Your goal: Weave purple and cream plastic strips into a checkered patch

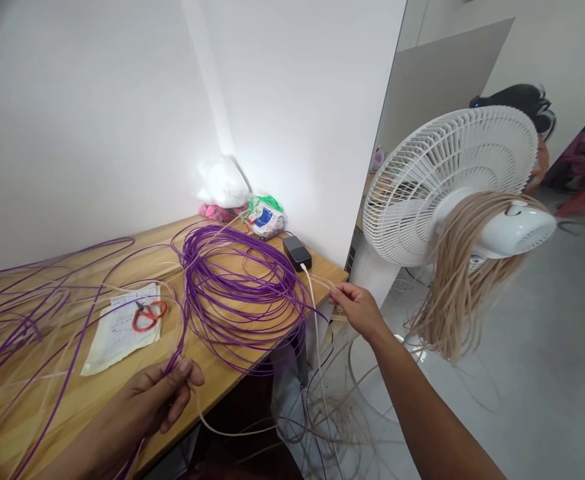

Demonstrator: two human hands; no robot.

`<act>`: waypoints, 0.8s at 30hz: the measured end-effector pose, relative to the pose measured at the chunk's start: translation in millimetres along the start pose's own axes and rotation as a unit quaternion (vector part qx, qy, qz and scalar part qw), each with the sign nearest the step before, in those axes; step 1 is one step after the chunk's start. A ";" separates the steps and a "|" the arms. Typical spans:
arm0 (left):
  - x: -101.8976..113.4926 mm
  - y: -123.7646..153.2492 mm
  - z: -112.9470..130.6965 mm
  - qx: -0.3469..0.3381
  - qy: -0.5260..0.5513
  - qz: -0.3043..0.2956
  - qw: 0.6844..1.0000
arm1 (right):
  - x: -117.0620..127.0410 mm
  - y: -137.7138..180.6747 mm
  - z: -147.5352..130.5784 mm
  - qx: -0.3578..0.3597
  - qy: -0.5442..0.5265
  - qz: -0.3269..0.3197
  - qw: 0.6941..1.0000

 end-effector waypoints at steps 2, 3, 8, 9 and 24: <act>-2.9 -7.0 -3.9 0.010 0.028 -0.026 0.999 | -0.3 -8.2 -21.0 0.018 -0.007 0.005 1.000; -4.8 -10.4 -4.5 0.013 0.041 -0.033 0.999 | -3.1 -11.0 -31.6 0.025 -0.012 0.005 1.000; -32.3 -24.2 1.7 0.056 0.072 -0.050 0.995 | -46.5 13.3 -84.6 0.085 0.003 -0.088 0.992; -42.3 -26.3 4.6 0.064 0.081 -0.062 0.993 | -60.6 27.7 -94.0 0.108 0.029 -0.134 0.985; -33.6 -29.3 47.8 -0.034 0.283 -0.030 0.958 | -149.5 138.4 -55.8 0.049 0.158 -0.411 0.896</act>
Point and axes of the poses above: each hand's wrist, its own y-axis away from the middle knuckle, its own x-axis out of the back of the hand, z = x × y, the point moved 7 cm from there along -y, towards the middle knuckle, and after that the axes turned 8 degrees about y, right-handed, at the moved point
